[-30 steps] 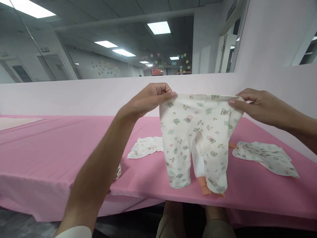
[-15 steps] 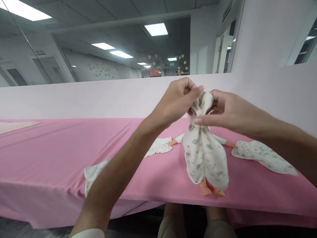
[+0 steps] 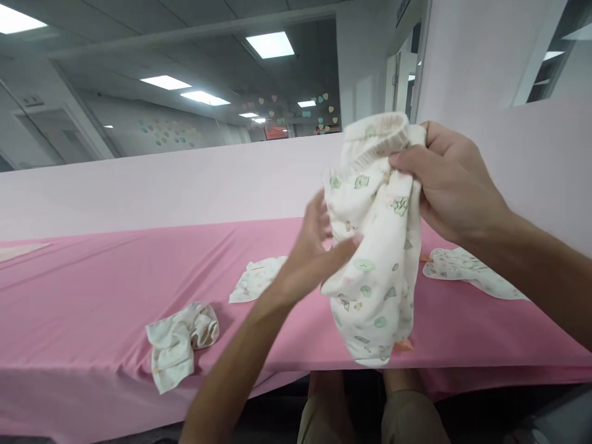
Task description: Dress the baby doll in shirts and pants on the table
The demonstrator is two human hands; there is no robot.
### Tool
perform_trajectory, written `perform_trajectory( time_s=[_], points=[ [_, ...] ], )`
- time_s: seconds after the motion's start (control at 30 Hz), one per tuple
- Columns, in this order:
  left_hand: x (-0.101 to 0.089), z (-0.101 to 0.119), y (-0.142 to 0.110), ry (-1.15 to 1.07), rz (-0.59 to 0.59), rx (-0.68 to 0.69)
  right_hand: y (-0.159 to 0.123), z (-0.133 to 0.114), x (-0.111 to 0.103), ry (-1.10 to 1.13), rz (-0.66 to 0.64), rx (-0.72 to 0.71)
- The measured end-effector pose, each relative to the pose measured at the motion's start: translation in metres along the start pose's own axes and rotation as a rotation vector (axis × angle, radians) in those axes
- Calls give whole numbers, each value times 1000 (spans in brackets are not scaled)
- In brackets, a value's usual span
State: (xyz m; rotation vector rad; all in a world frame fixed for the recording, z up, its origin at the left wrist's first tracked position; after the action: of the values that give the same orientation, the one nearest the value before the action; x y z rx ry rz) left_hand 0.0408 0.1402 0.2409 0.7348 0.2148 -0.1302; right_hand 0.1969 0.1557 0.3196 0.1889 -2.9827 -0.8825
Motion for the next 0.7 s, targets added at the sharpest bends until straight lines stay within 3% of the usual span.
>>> perform_trajectory(
  time_s=[0.1,0.17,0.33,0.4,0.5,0.57,0.63,0.7],
  points=[
    [40,-50,-35,-258,-113,-280,8,3,-6,97,31,22],
    [57,-64,-52,-340,-133,-381,13,13,-14,105,77,61],
    [45,-62,-61,-374,12,-439,16,69,-49,44,256,273],
    [37,-58,-58,-416,61,-422,12,101,-54,-8,247,386],
    [26,-51,-51,-436,118,-346,-6,149,-44,-152,94,587],
    [20,-51,-46,-407,139,-306,-22,171,-27,-256,-106,666],
    [16,-55,-44,-357,150,-296,-38,172,-9,-274,-285,613],
    [12,-62,-43,-311,157,-305,-51,157,6,-219,-388,442]
  ],
)
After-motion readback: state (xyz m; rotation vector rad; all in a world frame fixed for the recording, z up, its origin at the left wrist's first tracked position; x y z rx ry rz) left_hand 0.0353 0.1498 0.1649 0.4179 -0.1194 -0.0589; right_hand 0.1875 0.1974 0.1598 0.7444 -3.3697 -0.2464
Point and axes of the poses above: each hand's wrist, its own y-axis towards the middle knuckle, its own x-axis out of the palm, z = x × y, the point moved 10 cm from there along y, towards the middle knuckle, and after that the axes turned 8 degrees about x, right-handed, at the moved point
